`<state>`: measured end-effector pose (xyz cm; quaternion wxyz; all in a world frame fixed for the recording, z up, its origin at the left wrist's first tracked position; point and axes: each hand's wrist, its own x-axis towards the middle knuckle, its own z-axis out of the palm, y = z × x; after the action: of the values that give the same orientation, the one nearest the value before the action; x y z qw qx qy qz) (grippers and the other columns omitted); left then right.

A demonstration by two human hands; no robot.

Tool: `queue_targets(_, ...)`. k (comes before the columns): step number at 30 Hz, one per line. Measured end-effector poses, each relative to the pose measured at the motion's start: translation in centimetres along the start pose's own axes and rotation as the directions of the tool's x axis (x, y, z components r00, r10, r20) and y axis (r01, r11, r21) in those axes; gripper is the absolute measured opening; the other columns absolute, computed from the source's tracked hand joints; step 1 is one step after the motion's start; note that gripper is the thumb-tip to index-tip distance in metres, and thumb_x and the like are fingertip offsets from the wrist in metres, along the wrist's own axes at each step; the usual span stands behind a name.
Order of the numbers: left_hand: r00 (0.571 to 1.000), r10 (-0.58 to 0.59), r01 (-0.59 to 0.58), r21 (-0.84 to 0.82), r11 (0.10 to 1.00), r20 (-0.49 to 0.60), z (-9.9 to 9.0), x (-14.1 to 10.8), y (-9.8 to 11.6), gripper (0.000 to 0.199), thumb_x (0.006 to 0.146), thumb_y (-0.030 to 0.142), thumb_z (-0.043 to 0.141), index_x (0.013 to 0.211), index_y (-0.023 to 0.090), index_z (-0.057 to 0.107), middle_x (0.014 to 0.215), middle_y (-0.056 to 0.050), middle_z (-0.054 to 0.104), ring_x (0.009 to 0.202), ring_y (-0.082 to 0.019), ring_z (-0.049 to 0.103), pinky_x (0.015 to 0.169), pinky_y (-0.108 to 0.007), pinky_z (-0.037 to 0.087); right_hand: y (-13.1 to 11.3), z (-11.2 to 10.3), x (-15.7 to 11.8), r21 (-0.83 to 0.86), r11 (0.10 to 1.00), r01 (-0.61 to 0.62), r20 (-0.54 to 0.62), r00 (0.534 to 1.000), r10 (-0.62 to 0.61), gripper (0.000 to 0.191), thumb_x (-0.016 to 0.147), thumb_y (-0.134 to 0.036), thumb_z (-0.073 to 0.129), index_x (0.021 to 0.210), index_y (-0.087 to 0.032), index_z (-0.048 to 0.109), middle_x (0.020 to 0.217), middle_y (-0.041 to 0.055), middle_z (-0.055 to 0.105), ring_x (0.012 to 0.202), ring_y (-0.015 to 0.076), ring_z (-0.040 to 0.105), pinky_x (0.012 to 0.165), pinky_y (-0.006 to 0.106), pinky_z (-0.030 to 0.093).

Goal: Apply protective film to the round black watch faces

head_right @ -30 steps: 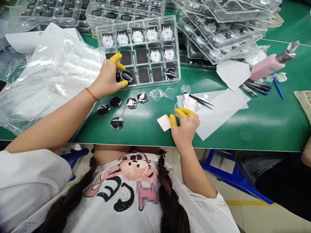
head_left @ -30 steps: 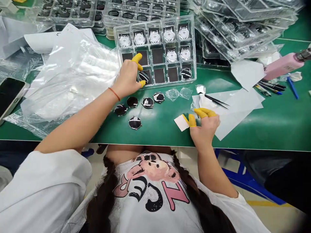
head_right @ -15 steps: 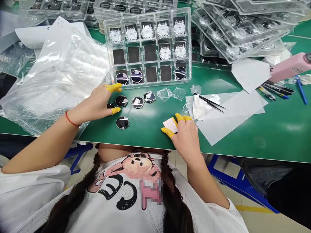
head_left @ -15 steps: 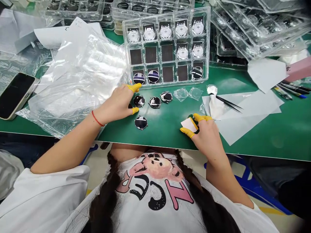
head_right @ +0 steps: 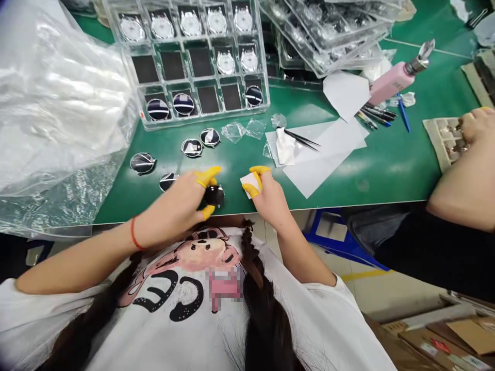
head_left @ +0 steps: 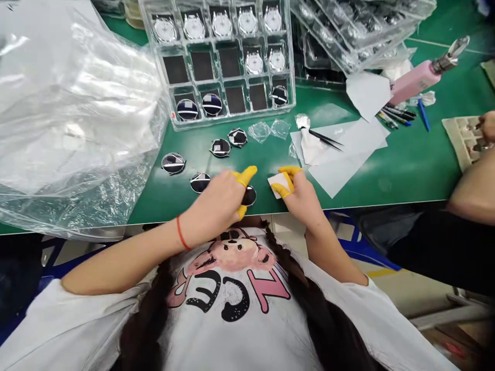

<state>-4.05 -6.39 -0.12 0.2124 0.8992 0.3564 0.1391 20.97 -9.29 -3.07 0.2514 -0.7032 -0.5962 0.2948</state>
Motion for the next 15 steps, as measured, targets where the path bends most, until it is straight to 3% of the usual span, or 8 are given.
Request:
queue_targets(2, 0.999, 0.008, -0.012, -0.096, 0.995, -0.046, 2.4, -0.5, 1.2, 0.066, 0.085, 0.011, 0.059, 0.146, 0.013, 0.033, 0.119, -0.014, 0.06, 0.113, -0.03, 0.056, 0.098, -0.049, 0.052, 0.7, -0.1, -0.1, 0.155, 0.988, -0.007, -0.027, 1.0, 0.011, 0.041, 0.081, -0.042, 0.064, 0.116, -0.023, 0.056, 0.114, 0.0091, 0.07, 0.1, 0.0264, 0.067, 0.088, 0.045, 0.053)
queue_targets(5, 0.989, -0.034, 0.005, -0.196, 0.981, -0.145, 4.5, -1.2, 1.2, 0.078, 0.086, 0.012, 0.061, 0.153, 0.02, 0.021, 0.131, -0.013, 0.055, 0.127, -0.031, 0.049, 0.108, -0.053, 0.047, 0.5, -0.2, -0.4, 0.328, 0.943, -0.053, -0.044, 0.997, 0.071, 0.039, 0.076, -0.054, 0.071, 0.098, -0.023, 0.061, 0.099, 0.0048, 0.07, 0.089, 0.0224, 0.065, 0.081, 0.04, 0.054)
queue_targets(7, 0.983, -0.055, 0.014, -0.225, 0.974, -0.177, 4.9, -1.5, 0.7, 0.082, 0.087, 0.013, 0.062, 0.155, 0.021, 0.017, 0.133, -0.013, 0.054, 0.13, -0.031, 0.047, 0.109, -0.055, 0.045, -0.5, -0.1, -0.6, 0.378, 0.924, -0.054, -0.012, 0.998, 0.063, 0.042, 0.075, -0.062, 0.072, 0.088, -0.023, 0.06, 0.087, 0.0018, 0.067, 0.079, 0.0188, 0.061, 0.073, 0.035, 0.052)
queue_targets(10, 0.979, -0.056, 0.007, -0.238, 0.971, -0.198, 4.7, -1.7, 0.4, 0.08, 0.088, 0.013, 0.063, 0.154, 0.019, 0.018, 0.13, -0.014, 0.057, 0.128, -0.03, 0.048, 0.108, -0.054, 0.045, -2.3, 0.4, -0.7, 0.388, 0.922, 0.006, 0.084, 0.996, -0.042, 0.046, 0.077, -0.067, 0.068, 0.084, -0.022, 0.06, 0.078, -0.0005, 0.063, 0.069, 0.0152, 0.054, 0.065, 0.031, 0.047)
queue_targets(15, 0.978, -0.088, 0.036, -0.264, 0.964, -0.191, 4.8, -1.7, 0.3, 0.086, 0.085, 0.018, 0.068, 0.155, 0.02, 0.019, 0.138, -0.016, 0.053, 0.13, -0.031, 0.048, 0.108, -0.053, 0.046, -3.8, 1.4, 0.1, 0.272, 0.941, 0.2, 0.168, 0.953, -0.251, 0.033, 0.088, -0.053, 0.064, 0.094, -0.021, 0.063, 0.09, 0.0021, 0.069, 0.079, 0.0173, 0.06, 0.073, 0.031, 0.048)
